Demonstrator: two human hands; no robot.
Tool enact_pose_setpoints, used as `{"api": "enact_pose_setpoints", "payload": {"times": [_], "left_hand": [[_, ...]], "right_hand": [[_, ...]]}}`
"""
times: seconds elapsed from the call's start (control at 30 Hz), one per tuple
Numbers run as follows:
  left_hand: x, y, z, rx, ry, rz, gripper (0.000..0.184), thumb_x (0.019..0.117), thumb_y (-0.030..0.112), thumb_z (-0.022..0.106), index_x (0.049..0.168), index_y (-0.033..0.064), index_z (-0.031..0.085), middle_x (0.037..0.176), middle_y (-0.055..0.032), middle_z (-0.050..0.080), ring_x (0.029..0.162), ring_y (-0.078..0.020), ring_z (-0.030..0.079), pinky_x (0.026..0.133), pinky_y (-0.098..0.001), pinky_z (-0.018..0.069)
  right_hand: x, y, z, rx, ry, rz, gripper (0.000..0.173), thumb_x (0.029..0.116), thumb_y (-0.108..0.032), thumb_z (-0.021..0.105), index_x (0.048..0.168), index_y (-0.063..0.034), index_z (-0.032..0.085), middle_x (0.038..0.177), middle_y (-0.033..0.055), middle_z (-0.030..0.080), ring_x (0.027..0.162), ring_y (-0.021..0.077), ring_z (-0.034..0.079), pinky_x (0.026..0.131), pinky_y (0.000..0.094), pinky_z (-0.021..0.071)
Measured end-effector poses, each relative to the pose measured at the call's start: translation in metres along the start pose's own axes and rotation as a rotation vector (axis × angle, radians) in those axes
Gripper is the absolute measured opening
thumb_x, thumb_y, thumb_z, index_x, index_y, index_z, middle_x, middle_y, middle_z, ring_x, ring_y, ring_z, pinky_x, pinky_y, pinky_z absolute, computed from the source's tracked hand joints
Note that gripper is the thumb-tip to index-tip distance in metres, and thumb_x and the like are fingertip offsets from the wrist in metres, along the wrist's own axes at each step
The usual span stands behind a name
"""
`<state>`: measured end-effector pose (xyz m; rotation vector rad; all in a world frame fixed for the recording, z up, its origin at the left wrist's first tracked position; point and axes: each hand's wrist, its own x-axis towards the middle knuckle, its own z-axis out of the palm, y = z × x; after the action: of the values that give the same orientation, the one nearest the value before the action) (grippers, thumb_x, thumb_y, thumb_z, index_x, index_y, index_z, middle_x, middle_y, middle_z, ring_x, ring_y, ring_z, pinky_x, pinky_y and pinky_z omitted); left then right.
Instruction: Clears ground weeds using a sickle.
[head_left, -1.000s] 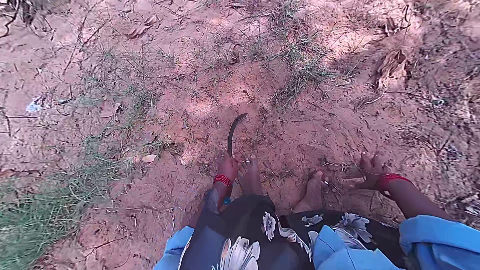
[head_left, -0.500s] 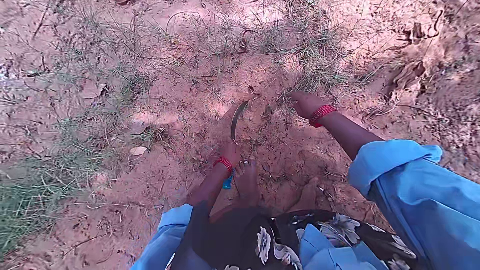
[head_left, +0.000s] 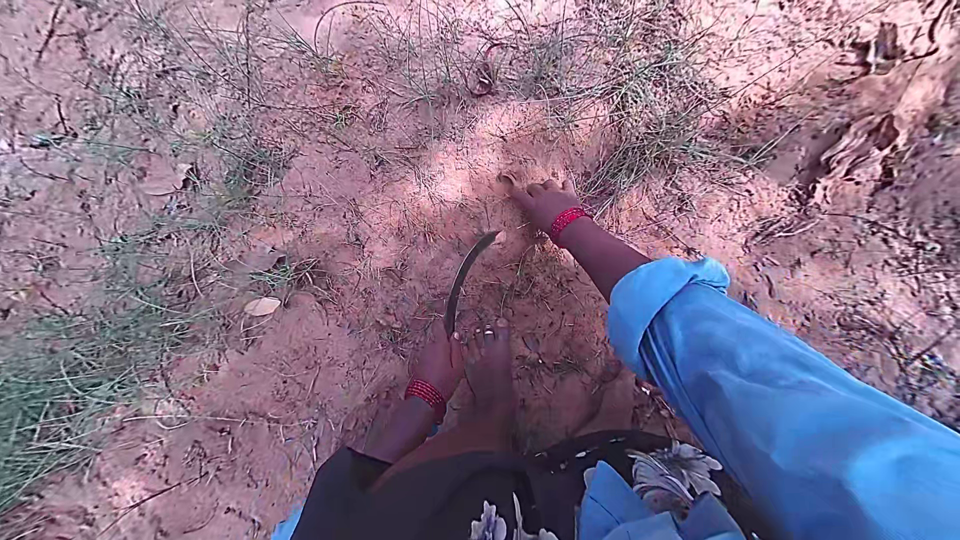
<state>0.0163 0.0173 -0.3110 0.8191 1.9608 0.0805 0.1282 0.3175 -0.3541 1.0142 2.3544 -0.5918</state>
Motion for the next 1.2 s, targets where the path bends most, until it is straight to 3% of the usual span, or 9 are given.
{"api": "enact_pose_setpoints", "payload": {"times": [0.13, 0.37, 0.57, 0.73, 0.83, 0.9, 1.0, 1.1, 1.2], "left_hand": [[-0.005, 0.000, 0.006, 0.056, 0.028, 0.023, 0.046, 0.1110, 0.017, 0.036, 0.145, -0.0141, 0.036, 0.098, -0.0299, 0.069, 0.093, -0.0454, 0.070, 0.089, -0.0570, 0.0539], [-0.021, -0.042, -0.013, 0.102, 0.584, 0.260, 0.048, 0.1066, 0.018, 0.038, 0.131, -0.0220, 0.048, 0.085, -0.0280, 0.069, 0.073, -0.0451, 0.071, 0.067, -0.0603, 0.0567], [-0.007, -0.056, -0.031, -0.079, 0.640, 0.268, 0.051, 0.1085, 0.019, 0.034, 0.136, -0.0238, 0.039, 0.086, -0.0237, 0.066, 0.066, -0.0296, 0.066, 0.065, -0.0470, 0.0572], [0.009, -0.049, -0.015, -0.269, 0.585, 0.279, 0.049, 0.1080, 0.019, 0.032, 0.135, -0.0210, 0.039, 0.084, -0.0149, 0.063, 0.060, -0.0165, 0.061, 0.059, -0.0353, 0.0555], [0.010, -0.039, -0.012, -0.351, 0.542, 0.276, 0.046, 0.1069, 0.016, 0.033, 0.134, -0.0212, 0.037, 0.082, -0.0095, 0.061, 0.059, -0.0098, 0.058, 0.058, -0.0288, 0.0542], [0.010, -0.041, -0.008, -0.370, 0.542, 0.291, 0.047, 0.1065, 0.016, 0.034, 0.135, -0.0216, 0.037, 0.081, -0.0089, 0.062, 0.057, -0.0094, 0.058, 0.056, -0.0288, 0.0539], [0.006, -0.047, -0.005, -0.381, 0.524, 0.288, 0.047, 0.1064, 0.016, 0.035, 0.136, -0.0208, 0.035, 0.079, -0.0077, 0.060, 0.056, -0.0085, 0.058, 0.055, -0.0281, 0.0541], [0.003, -0.055, 0.001, -0.416, 0.514, 0.269, 0.046, 0.1061, 0.016, 0.035, 0.135, -0.0191, 0.036, 0.078, -0.0052, 0.059, 0.054, -0.0058, 0.056, 0.053, -0.0255, 0.0523], [0.007, -0.055, 0.001, -0.467, 0.492, 0.241, 0.044, 0.1068, 0.017, 0.034, 0.134, -0.0177, 0.037, 0.078, -0.0033, 0.058, 0.053, -0.0045, 0.055, 0.053, -0.0238, 0.0514]], "right_hand": [[-0.015, 0.012, 0.011, 0.004, 0.014, 0.124, 0.045, 0.1060, -0.010, 0.049, 0.150, -0.0058, 0.049, 0.136, 0.0291, 0.062, 0.134, 0.0476, 0.053, 0.114, 0.0660, 0.0313], [-0.064, 0.017, 0.024, 0.226, -0.063, 0.251, 0.033, 0.1083, -0.018, 0.050, 0.134, -0.0001, 0.061, 0.122, 0.0320, 0.067, 0.118, 0.0518, 0.063, 0.096, 0.0689, 0.0481], [-0.157, 0.016, 0.087, 0.307, 0.095, 0.068, 0.033, 0.1056, -0.011, 0.048, 0.130, 0.0031, 0.066, 0.113, 0.0325, 0.070, 0.113, 0.0526, 0.066, 0.098, 0.0649, 0.0471], [-0.146, 0.010, 0.095, 0.297, 0.307, -0.075, 0.036, 0.0934, 0.001, 0.063, 0.127, -0.0088, 0.072, 0.147, 0.0320, 0.052, 0.140, 0.0568, 0.042, 0.110, 0.0744, 0.0305], [-0.106, -0.016, 0.075, 0.181, 0.158, -0.198, 0.061, 0.0946, 0.003, 0.063, 0.151, -0.0179, 0.054, 0.163, 0.0245, 0.037, 0.151, 0.0539, 0.027, 0.119, 0.0712, 0.0207], [-0.081, -0.027, 0.074, 0.145, 0.074, -0.266, 0.047, 0.0989, 0.003, 0.058, 0.143, -0.0139, 0.061, 0.161, 0.0205, 0.042, 0.155, 0.0470, 0.023, 0.124, 0.0659, 0.0142], [-0.068, -0.037, 0.080, 0.198, 0.145, -0.404, 0.029, 0.0989, 0.004, 0.056, 0.124, -0.0004, 0.071, 0.131, 0.0234, 0.067, 0.139, 0.0420, 0.052, 0.122, 0.0547, 0.0319], [-0.075, -0.045, 0.072, 0.416, -0.037, -0.278, 0.037, 0.1039, 0.000, 0.051, 0.140, 0.0007, 0.058, 0.123, 0.0292, 0.067, 0.117, 0.0474, 0.065, 0.100, 0.0622, 0.0492], [-0.075, -0.039, 0.074, 0.739, 0.064, -0.088, 0.032, 0.1084, -0.008, 0.046, 0.132, 0.0096, 0.059, 0.110, 0.0327, 0.068, 0.104, 0.0469, 0.067, 0.095, 0.0609, 0.0495]]}}
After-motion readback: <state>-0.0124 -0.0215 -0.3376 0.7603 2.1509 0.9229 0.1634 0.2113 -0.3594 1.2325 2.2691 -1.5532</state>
